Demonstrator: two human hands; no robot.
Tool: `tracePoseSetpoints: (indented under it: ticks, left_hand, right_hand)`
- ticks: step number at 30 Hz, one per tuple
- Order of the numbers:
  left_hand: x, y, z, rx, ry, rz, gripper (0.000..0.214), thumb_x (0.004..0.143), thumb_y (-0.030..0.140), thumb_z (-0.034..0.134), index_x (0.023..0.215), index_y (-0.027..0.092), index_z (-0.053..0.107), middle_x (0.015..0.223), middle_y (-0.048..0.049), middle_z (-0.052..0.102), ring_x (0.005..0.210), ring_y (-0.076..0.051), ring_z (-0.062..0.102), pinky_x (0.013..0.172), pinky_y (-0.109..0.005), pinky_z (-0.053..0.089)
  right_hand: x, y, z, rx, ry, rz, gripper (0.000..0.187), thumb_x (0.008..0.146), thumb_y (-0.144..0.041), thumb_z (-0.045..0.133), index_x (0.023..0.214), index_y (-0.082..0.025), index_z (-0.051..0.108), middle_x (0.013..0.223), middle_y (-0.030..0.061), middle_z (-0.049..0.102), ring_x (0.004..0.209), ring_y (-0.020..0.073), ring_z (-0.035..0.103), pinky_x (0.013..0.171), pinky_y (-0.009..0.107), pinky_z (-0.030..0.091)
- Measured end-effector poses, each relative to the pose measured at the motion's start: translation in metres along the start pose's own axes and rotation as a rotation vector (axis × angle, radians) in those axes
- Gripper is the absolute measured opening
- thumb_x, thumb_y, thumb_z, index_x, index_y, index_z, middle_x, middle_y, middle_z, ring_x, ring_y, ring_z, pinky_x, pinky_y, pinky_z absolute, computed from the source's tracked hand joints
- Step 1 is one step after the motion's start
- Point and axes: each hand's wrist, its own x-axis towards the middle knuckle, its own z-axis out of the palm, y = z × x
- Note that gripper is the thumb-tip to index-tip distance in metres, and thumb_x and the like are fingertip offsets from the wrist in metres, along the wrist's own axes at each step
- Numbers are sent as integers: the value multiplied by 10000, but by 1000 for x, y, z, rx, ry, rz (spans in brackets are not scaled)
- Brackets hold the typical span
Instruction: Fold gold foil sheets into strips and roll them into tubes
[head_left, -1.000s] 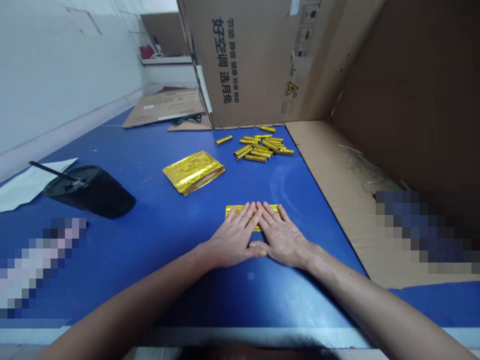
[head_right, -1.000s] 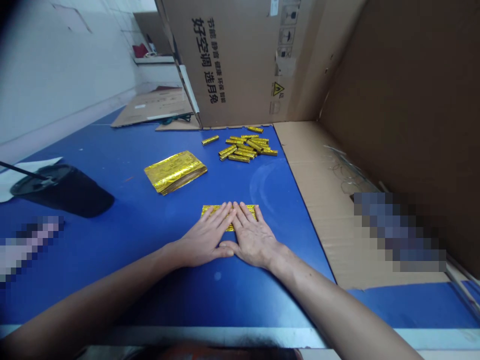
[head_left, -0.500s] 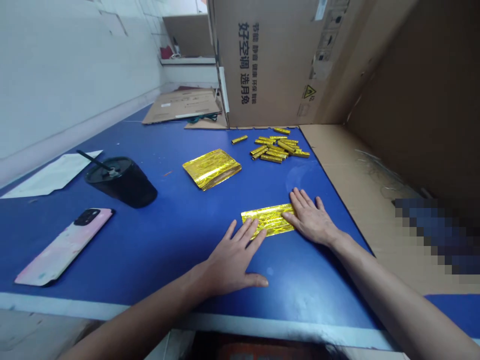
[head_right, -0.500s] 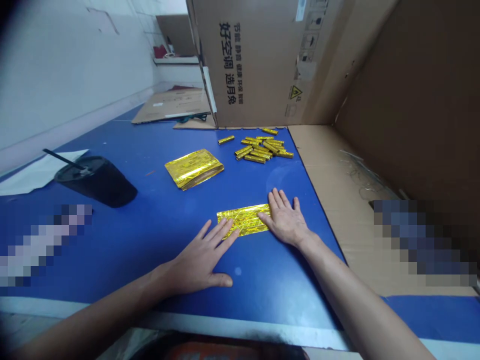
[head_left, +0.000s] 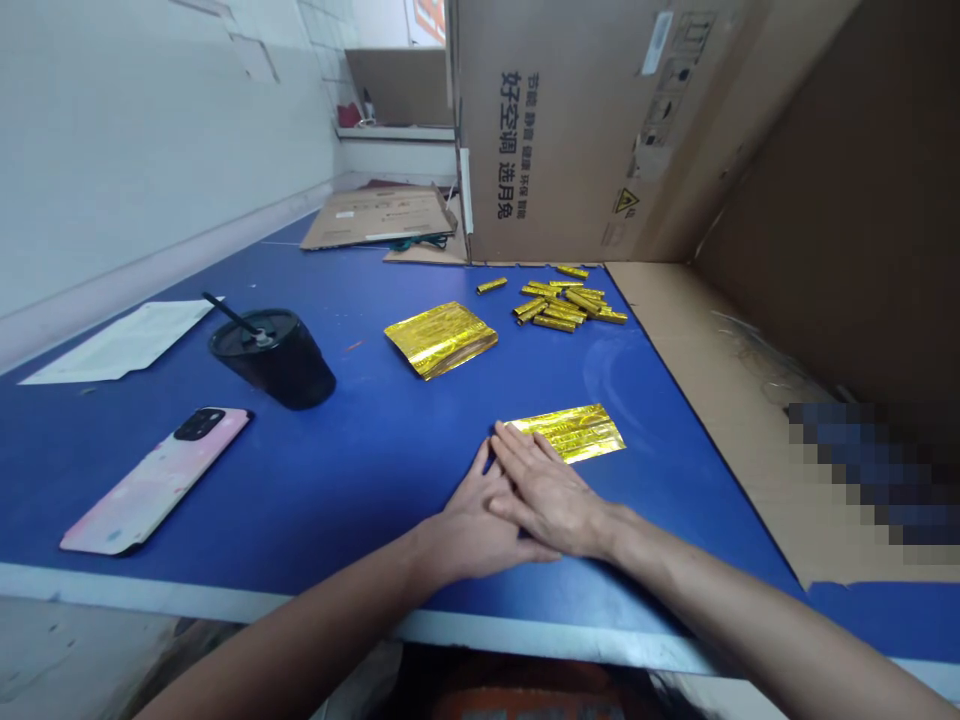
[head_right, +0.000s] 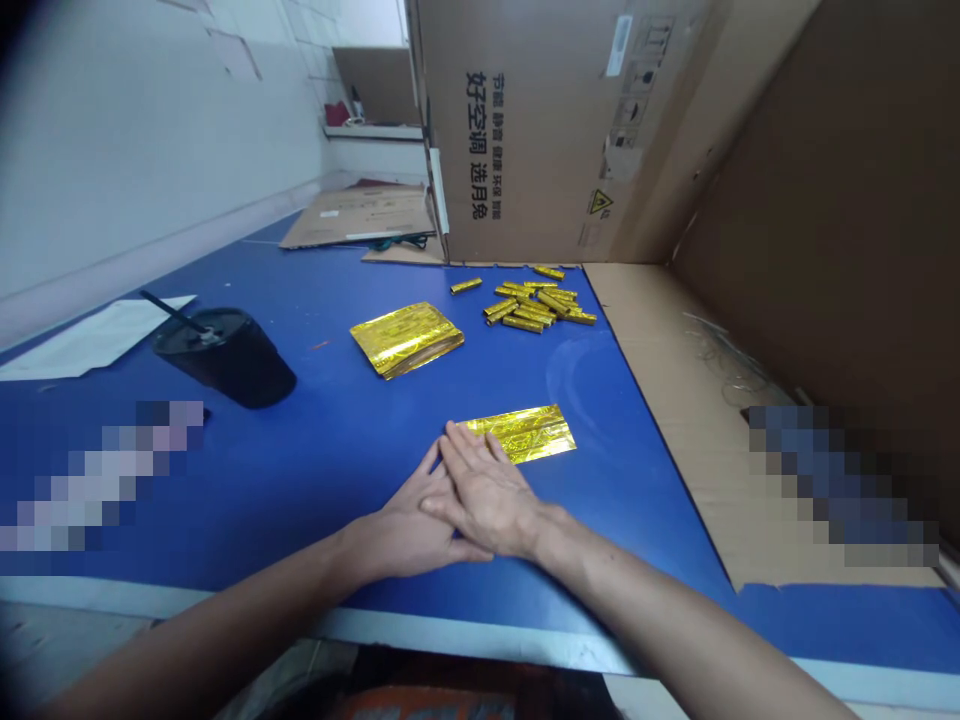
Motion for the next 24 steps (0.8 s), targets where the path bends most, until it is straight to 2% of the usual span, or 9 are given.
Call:
tracePoseSetpoints:
  ticks: [3,5,9,15,20,22,24]
  left_hand:
    - [0,-2,-1,5,-52,76,939,695,747,329,1394,171,83,1453,-134,28,1323,-307,23,1048,-487,44]
    - [-1,-4,-1,19,-70,82,924,716,742,286,1386,129,115,1443,-175,42,1326,-300,12,1041,-503,26]
    - [-2,-7,-2,45,-87,80,899,727,747,217,1372,124,173,1438,-174,99,1329,-286,25,1038,-504,31]
    - [9,-22,-9,123,-144,27,912,731,743,210,1377,102,147,1440,-157,99,1327,-298,33,1019,-542,42]
    - [28,-38,-29,151,-234,-57,868,765,702,227,1379,94,145,1442,-144,94,1325,-308,36,1014,-548,59]
    - [40,-34,-35,156,-236,-99,890,758,712,212,1364,60,192,1431,-175,127,1324,-312,27,1018,-539,56]
    - [53,-20,-38,145,-193,-113,921,750,722,201,1353,25,205,1425,-208,109,1323,-313,21,1026,-522,40]
  right_hand:
    - [-3,26,-1,-41,29,58,790,830,-614,203,1380,-47,163,1446,155,84,1325,214,32,1073,413,92]
    - [-9,49,-5,-103,20,72,779,833,-610,205,1383,-61,154,1443,152,101,1324,214,54,1070,431,88]
    - [-20,77,-10,-205,22,90,737,838,-601,208,1385,-108,176,1440,133,140,1322,227,77,1059,469,99]
    - [-34,86,-4,-265,85,167,756,830,-612,213,1390,-107,152,1441,144,138,1320,237,93,1050,485,118]
    - [-38,84,-5,-249,78,186,764,819,-624,216,1395,-129,137,1441,142,148,1318,257,100,1040,517,116]
    - [-37,82,-6,-241,73,191,773,817,-627,215,1392,-115,149,1438,149,154,1318,262,97,1039,519,119]
    - [-36,80,-7,-237,71,192,765,824,-611,220,1389,-100,158,1436,155,151,1318,266,92,1038,522,119]
